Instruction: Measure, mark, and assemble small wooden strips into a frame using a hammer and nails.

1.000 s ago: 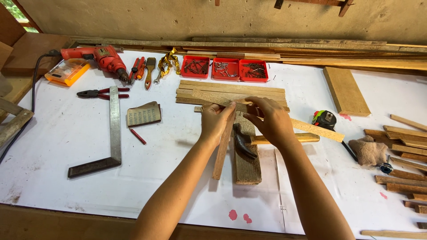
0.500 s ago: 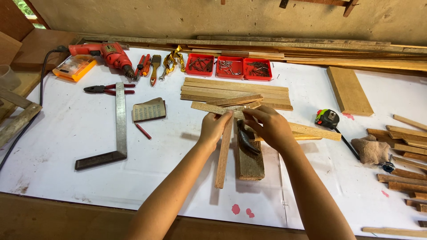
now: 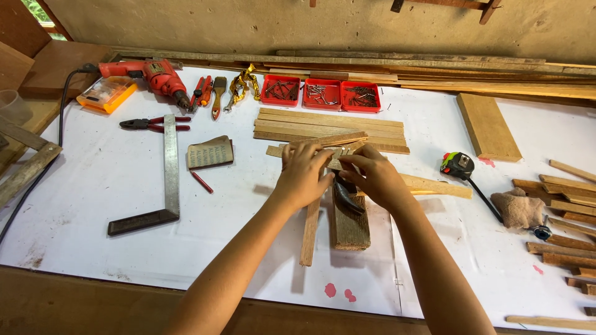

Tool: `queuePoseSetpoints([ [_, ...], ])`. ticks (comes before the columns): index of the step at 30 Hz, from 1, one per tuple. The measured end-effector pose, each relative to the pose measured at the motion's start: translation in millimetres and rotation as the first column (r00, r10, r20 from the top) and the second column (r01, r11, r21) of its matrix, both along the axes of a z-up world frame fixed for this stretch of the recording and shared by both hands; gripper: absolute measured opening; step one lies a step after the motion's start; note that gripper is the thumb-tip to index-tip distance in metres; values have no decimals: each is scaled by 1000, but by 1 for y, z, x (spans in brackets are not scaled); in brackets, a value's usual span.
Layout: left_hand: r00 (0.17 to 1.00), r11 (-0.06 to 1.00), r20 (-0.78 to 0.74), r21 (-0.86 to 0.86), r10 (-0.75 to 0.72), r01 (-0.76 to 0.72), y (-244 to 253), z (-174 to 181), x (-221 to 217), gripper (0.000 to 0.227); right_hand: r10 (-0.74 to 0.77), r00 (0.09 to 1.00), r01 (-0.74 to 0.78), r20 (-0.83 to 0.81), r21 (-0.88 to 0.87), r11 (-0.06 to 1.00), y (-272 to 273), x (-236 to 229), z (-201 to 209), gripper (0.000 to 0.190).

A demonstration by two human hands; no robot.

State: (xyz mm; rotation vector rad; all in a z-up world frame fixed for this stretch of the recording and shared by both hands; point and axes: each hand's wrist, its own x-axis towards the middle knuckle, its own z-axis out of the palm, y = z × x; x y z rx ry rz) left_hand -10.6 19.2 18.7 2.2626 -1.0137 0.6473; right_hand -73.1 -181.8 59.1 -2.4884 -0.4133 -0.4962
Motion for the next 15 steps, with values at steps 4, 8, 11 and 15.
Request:
queuePoseSetpoints([
  [4,996,990,-92,141,12,1,-3,12,-8,38,-7,998,9,-62,20,1000,0,1,-3,35],
  [8,999,992,-50,123,13,-6,-7,0,-4,24,21,999,-19,-43,30,999,-5,2,-8,36],
  [11,996,994,-76,107,42,-34,-7,3,-2,23,24,997,-24,71,-7,1000,-7,-3,1,30],
  [15,992,991,-90,113,87,-76,-7,-6,8,25,76,971,-42,227,-150,988,-8,-15,14,19],
])
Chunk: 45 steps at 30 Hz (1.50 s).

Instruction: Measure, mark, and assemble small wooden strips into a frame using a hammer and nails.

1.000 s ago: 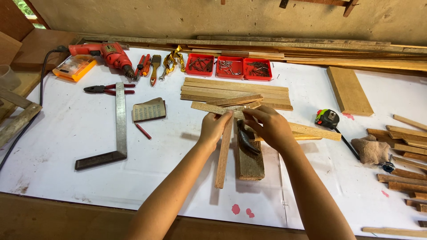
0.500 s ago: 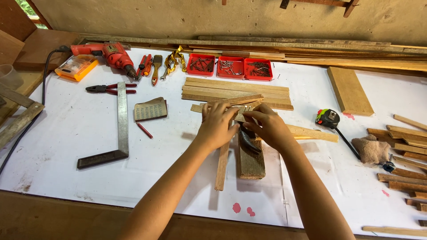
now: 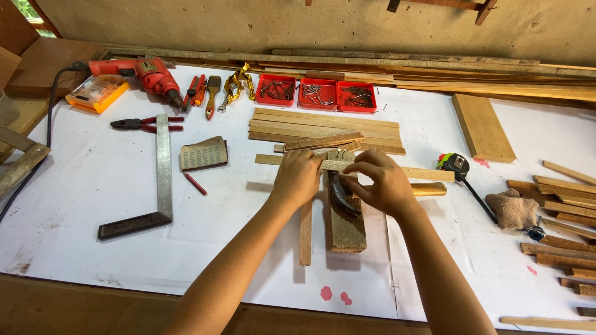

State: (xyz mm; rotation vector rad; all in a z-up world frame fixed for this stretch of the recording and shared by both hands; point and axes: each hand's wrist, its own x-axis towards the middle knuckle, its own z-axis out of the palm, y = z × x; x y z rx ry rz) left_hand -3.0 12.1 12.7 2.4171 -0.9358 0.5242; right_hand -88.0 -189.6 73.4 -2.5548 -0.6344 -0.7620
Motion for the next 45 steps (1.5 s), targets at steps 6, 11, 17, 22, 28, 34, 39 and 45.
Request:
queuePoseSetpoints([
  [6,997,996,-70,89,9,-3,-7,10,-4,38,-26,843,56,-538,39,998,1,-9,9,33],
  [11,996,993,-88,115,-15,25,-14,4,-3,47,54,811,4,-582,98,995,-10,-5,-2,43],
  [17,992,991,-126,130,-8,25,-15,7,-4,46,85,811,-43,-579,86,995,-12,-1,-3,41],
  [22,993,977,-116,214,25,1,-14,3,1,45,37,751,8,-659,65,998,-16,-9,6,39],
  [28,974,984,-205,131,-95,123,-21,17,-10,52,101,757,28,-646,186,982,-26,-13,6,40],
  [34,930,931,-44,-39,-364,363,-22,28,-21,50,78,806,36,-587,180,983,-33,-15,7,32],
  [39,896,898,-60,-11,-439,439,-34,67,-39,60,8,879,43,-477,94,995,-56,-24,12,32],
  [45,759,817,-344,-43,-552,575,-89,93,-62,77,-104,832,209,-545,134,969,-105,-61,18,31],
])
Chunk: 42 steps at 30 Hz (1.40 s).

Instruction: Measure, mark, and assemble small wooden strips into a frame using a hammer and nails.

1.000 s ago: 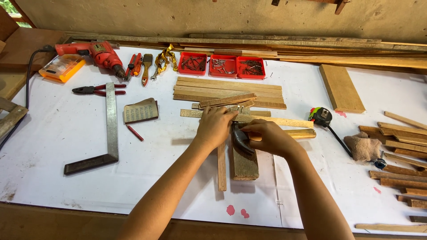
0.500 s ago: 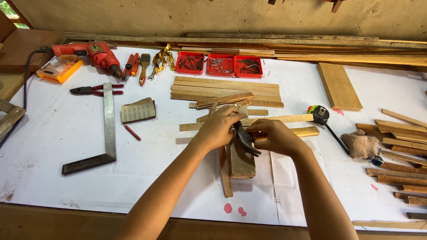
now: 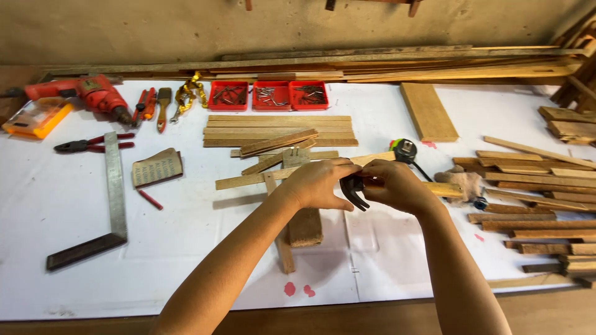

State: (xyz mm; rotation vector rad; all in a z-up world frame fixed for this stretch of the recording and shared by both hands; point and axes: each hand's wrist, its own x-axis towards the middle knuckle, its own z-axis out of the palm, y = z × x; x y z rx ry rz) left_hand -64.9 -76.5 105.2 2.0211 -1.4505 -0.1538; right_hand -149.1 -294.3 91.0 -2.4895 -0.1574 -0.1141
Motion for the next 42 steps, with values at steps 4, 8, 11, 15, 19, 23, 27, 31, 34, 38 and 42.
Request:
queuePoseSetpoints([
  [4,989,987,-4,-66,-150,149,-59,-24,-9,67,-25,990,35,139,-69,997,-44,-32,-20,29],
  [8,983,985,-57,-12,-173,173,-117,-56,-20,61,-287,958,286,12,47,957,-79,-63,-42,26],
  [11,973,974,-38,-30,-228,227,-143,-73,-25,58,-322,947,321,8,52,946,-97,-76,-61,26],
  [15,957,958,-63,13,-284,285,-166,-93,-24,55,-335,942,336,25,-63,940,-112,-82,-76,23],
  [19,965,962,-58,84,-255,259,-179,-95,-28,57,-341,939,343,43,-33,939,-123,-82,-92,22],
  [23,970,963,-64,116,-236,242,-184,-95,-26,58,-401,915,401,38,-8,916,-128,-81,-99,23],
  [27,975,959,-48,175,-218,223,-185,-93,-25,60,-385,922,385,-37,-16,923,-134,-77,-99,27],
  [31,966,960,15,118,-257,254,-183,-103,-26,55,-406,896,379,-178,-169,910,-126,-71,-77,27],
  [34,983,967,8,176,-186,181,-169,-89,-31,55,-390,920,391,30,-70,918,-115,-69,-66,42],
  [38,993,988,43,110,-112,106,-143,-79,-25,50,-335,916,351,219,-37,936,-86,-61,-52,38],
  [42,998,993,49,110,-47,42,-102,-58,-20,32,-276,914,281,298,27,959,-39,-44,-33,30],
])
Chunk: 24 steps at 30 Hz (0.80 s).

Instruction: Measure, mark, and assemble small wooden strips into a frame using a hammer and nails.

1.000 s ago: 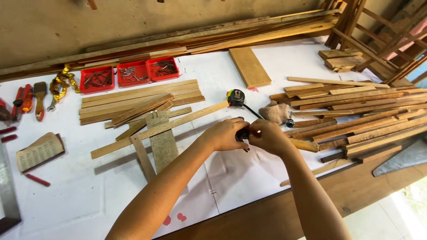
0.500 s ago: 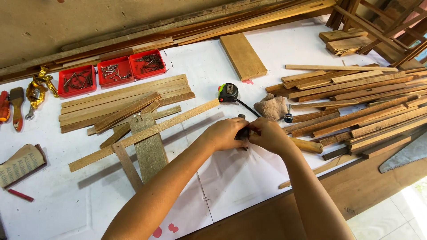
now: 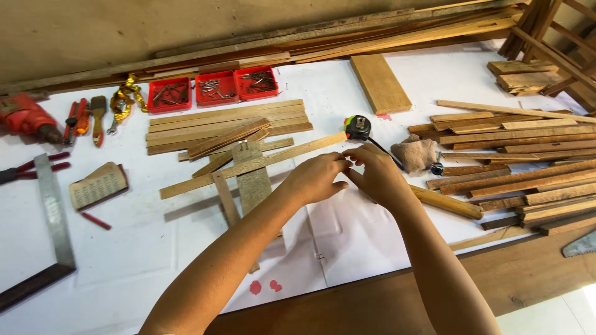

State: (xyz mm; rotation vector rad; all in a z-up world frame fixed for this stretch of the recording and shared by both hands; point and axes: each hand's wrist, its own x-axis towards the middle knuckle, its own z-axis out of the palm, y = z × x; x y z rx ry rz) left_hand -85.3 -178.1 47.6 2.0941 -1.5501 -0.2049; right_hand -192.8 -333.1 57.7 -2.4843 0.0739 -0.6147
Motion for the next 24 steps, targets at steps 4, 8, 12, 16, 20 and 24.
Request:
queuePoseSetpoints([
  [4,997,995,69,-102,18,-11,42,4,15,36,79,994,-77,72,-20,997,40,18,7,29],
  [8,987,987,78,-89,140,-133,92,19,27,38,176,983,-176,50,-11,984,79,44,10,31],
  [12,969,966,74,-129,234,-223,135,16,43,38,262,963,-259,57,-52,965,108,70,-2,33],
  [16,941,943,111,-133,321,-306,168,14,59,34,318,943,-308,99,-105,946,128,95,-9,35],
  [20,922,920,69,-126,381,-371,197,6,75,30,411,910,-404,62,-104,909,149,115,-7,41],
  [24,912,914,95,-120,400,-388,220,-7,82,41,501,865,-499,15,-73,863,166,124,-3,52],
])
